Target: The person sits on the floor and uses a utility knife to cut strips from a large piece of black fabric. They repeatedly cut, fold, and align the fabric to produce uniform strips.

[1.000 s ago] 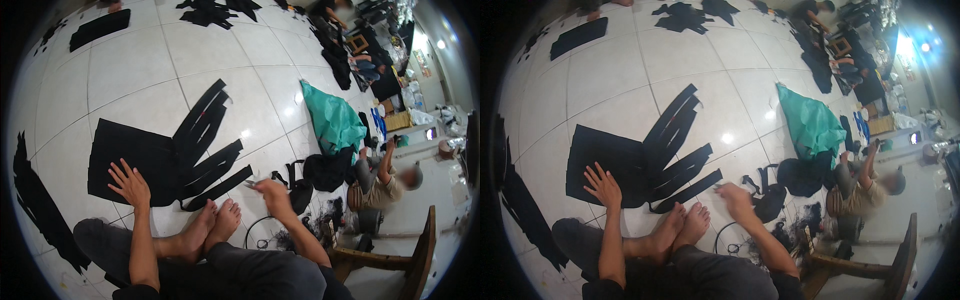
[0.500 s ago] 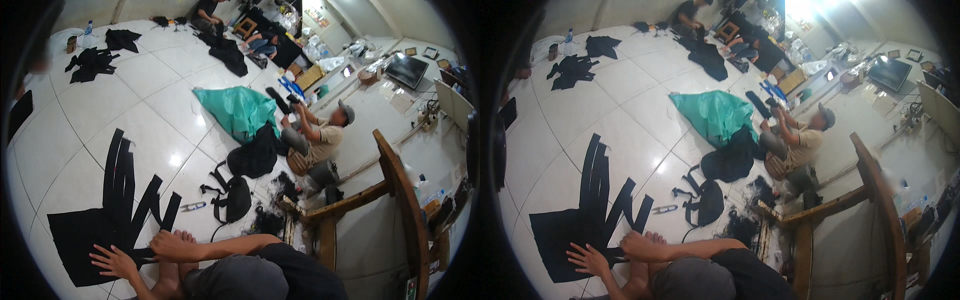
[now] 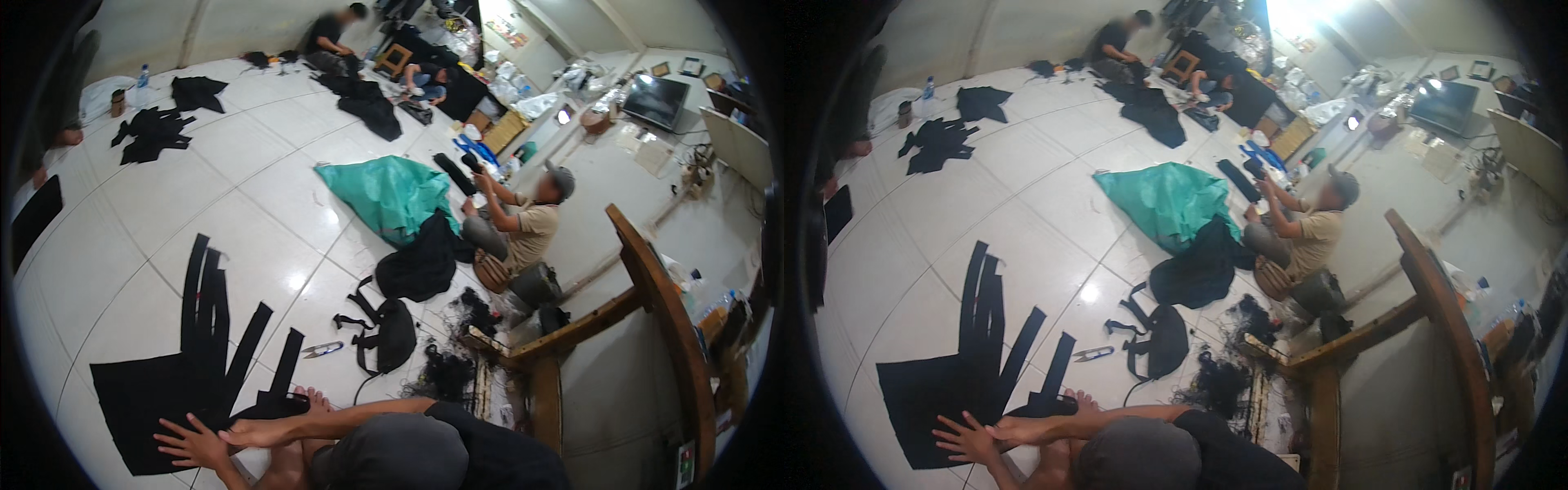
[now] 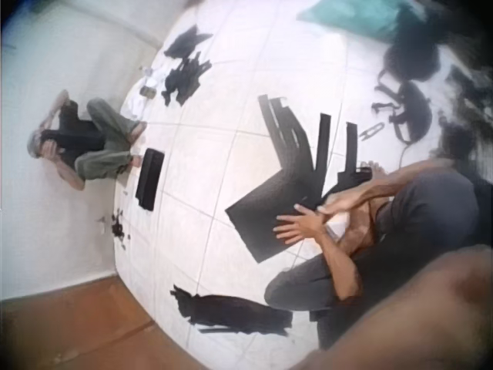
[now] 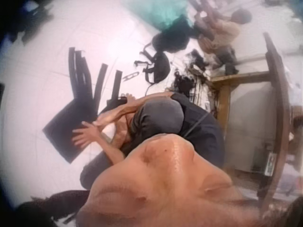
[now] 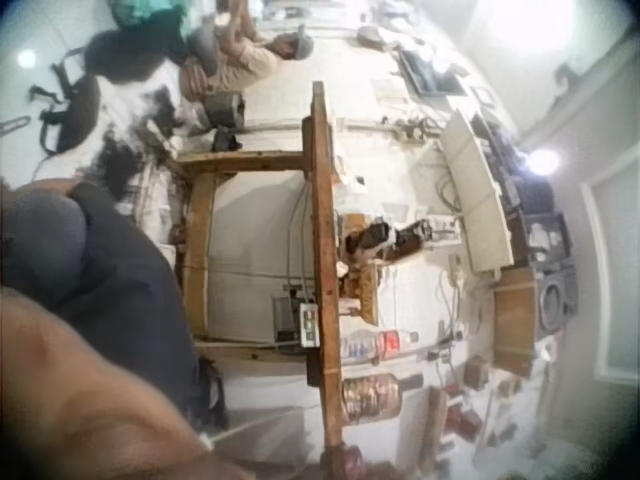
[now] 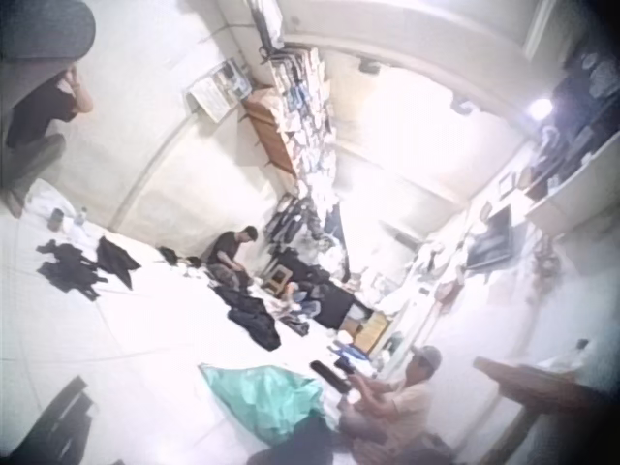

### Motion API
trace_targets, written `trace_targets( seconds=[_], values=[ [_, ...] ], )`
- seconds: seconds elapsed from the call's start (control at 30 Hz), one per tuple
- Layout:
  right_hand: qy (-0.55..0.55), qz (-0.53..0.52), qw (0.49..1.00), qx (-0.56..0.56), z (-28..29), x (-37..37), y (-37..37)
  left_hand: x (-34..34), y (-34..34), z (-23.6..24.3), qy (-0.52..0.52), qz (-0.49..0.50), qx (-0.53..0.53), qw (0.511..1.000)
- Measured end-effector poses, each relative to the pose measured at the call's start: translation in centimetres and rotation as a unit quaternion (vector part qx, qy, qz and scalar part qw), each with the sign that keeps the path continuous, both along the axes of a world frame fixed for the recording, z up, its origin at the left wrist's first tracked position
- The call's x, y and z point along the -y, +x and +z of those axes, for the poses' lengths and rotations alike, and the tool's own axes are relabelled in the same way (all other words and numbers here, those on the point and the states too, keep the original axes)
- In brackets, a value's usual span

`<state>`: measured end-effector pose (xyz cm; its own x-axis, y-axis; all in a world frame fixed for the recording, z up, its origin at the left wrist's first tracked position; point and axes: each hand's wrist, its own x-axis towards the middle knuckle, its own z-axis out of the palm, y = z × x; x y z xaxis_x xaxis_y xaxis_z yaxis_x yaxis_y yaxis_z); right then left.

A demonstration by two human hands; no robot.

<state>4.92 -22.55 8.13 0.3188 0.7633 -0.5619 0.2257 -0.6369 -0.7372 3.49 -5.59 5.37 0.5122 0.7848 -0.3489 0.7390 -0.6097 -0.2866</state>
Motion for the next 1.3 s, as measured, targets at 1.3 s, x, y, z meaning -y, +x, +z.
trace_targets(
  seconds=[1.3],
  values=[
    [-0.226, -0.027, 0.971, 0.073, 2.3, 6.6, -0.7, -10.2, 0.0, -6.7, -0.056, 0.064, 0.238, 0.967]
  ],
)
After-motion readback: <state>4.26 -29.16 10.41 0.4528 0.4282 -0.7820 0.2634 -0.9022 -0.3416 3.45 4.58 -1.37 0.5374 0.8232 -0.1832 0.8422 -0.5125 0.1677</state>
